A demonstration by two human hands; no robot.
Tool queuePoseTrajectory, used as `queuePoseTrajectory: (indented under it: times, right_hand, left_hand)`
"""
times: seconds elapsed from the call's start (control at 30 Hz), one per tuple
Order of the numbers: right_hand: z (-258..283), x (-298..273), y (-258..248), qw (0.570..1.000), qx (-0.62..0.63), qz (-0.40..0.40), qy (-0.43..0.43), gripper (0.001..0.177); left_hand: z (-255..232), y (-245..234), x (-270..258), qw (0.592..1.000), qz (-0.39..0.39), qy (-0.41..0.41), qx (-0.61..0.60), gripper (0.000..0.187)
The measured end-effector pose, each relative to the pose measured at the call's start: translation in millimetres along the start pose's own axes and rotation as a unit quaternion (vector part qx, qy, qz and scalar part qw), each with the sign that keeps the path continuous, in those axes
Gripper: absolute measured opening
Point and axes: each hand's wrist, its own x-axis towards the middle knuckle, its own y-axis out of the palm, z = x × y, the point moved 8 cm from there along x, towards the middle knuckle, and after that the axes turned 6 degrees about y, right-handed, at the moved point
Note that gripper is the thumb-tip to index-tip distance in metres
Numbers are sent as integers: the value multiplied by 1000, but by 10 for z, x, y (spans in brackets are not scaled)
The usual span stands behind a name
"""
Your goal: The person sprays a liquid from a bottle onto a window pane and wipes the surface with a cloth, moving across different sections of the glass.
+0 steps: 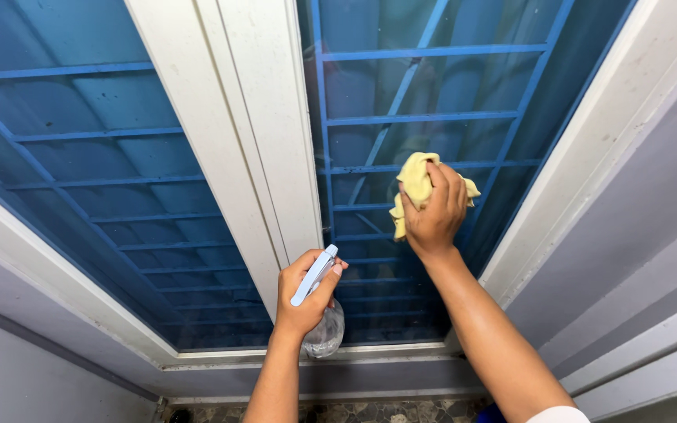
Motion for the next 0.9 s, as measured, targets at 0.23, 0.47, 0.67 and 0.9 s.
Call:
queuePoseTrajectory:
  times: [0.23, 0.47, 0.67, 0.9]
  right_hand:
    - [469, 79, 233, 997, 14, 40, -60, 60]
    - [337, -316, 229, 975, -11, 119, -187, 64]
    - [-327, -621, 78, 963, -128, 118, -206, 63]
    - [-864, -358, -92, 998, -49, 29, -36, 68]
  left_hand:
    - [14, -101, -16, 1000, -9, 3, -5, 17]
    - [29, -22, -40, 1000, -12, -6, -5, 15]
    - [89, 11, -69, 1000, -3, -12, 0, 16]
    - [96, -77, -23, 999, -2, -19, 32, 16]
